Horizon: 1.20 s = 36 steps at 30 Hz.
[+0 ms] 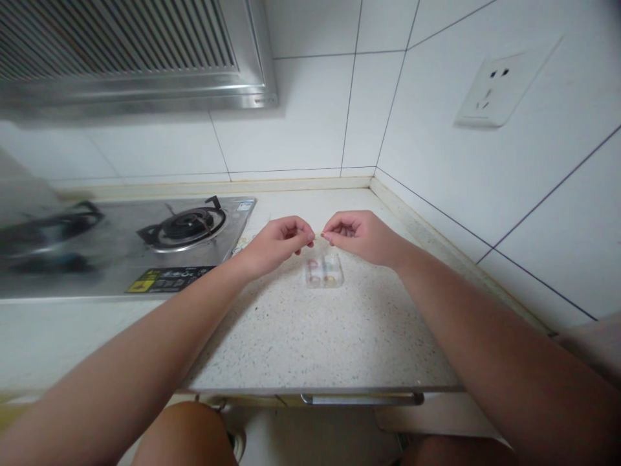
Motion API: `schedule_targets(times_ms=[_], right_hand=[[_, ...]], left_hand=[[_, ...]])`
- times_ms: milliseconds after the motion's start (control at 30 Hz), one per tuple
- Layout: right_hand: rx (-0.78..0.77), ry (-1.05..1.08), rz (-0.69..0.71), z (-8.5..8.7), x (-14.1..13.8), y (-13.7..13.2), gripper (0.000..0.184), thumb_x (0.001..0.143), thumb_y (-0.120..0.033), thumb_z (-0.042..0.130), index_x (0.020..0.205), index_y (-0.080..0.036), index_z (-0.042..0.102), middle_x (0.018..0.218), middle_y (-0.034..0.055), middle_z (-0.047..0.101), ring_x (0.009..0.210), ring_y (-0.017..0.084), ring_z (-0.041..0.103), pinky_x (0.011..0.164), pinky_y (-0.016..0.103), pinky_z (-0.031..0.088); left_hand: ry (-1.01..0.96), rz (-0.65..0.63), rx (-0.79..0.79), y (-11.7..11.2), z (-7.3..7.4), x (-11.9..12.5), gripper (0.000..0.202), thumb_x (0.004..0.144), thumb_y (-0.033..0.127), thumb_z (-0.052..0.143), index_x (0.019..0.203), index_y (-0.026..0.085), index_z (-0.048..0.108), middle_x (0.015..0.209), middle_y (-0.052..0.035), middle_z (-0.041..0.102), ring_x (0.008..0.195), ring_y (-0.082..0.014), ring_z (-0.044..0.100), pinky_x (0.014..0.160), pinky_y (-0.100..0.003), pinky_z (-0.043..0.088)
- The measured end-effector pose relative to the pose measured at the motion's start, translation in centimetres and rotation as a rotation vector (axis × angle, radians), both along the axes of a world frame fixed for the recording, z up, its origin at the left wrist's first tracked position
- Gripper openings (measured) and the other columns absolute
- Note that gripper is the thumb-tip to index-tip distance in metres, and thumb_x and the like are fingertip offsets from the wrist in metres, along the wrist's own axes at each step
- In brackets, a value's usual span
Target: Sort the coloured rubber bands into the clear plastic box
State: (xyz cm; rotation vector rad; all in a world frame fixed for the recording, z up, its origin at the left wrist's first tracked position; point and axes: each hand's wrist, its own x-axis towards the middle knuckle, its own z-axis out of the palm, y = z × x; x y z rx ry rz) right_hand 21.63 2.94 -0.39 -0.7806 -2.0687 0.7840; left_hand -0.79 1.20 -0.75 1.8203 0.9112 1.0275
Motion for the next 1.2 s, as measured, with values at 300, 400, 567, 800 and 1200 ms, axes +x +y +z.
schedule_targets(times_ms=[300,400,567,800,1200], right_hand=[[0.006,-0.010,-0.009,0.05,0.01,0.00,0.018,0.086,-0.033,0.070,0.087,-0.016,0.072,0.073,0.0018,0.064,0.066,0.012,0.053,0.060,0.028,0.041],[0.009,-0.019,-0.007,0.05,0.02,-0.02,0.018,0.087,-0.033,0.069,0.087,-0.016,0.072,0.072,0.0016,0.064,0.065,0.012,0.053,0.060,0.027,0.040],[0.014,-0.040,-0.013,0.04,0.04,-0.07,0.017,0.087,-0.032,0.068,0.087,-0.016,0.071,0.071,0.0009,0.064,0.064,0.012,0.052,0.059,0.027,0.040],[0.018,-0.040,-0.009,0.07,-0.05,-0.13,0.018,0.087,-0.033,0.068,0.086,-0.016,0.071,0.072,0.0012,0.064,0.064,0.012,0.053,0.059,0.027,0.040],[0.012,-0.015,0.002,0.21,-0.20,-0.26,0.016,0.087,-0.032,0.068,0.087,-0.016,0.071,0.072,0.0010,0.064,0.065,0.012,0.053,0.060,0.027,0.040]], left_hand=[[-0.001,0.009,0.003,-0.03,0.15,0.03,0.021,0.087,0.036,0.068,0.087,0.015,0.065,0.078,-0.0035,0.066,0.061,-0.0093,0.051,0.054,-0.022,0.038],[-0.004,0.004,0.005,0.06,0.06,0.00,0.021,0.086,0.036,0.069,0.087,0.015,0.065,0.079,-0.0035,0.066,0.061,-0.0092,0.051,0.054,-0.022,0.038],[-0.002,0.005,0.011,0.00,0.09,0.02,0.020,0.087,0.034,0.068,0.086,0.015,0.065,0.078,-0.0034,0.066,0.060,-0.0089,0.050,0.053,-0.022,0.038],[0.024,0.011,0.023,0.07,-0.01,-0.06,0.021,0.088,0.036,0.068,0.089,0.015,0.065,0.080,-0.0040,0.067,0.061,-0.0092,0.050,0.053,-0.021,0.038],[0.074,-0.044,0.026,0.20,-0.20,-0.20,0.023,0.093,0.038,0.062,0.090,0.016,0.065,0.082,-0.0037,0.068,0.063,-0.0093,0.051,0.055,-0.022,0.039]])
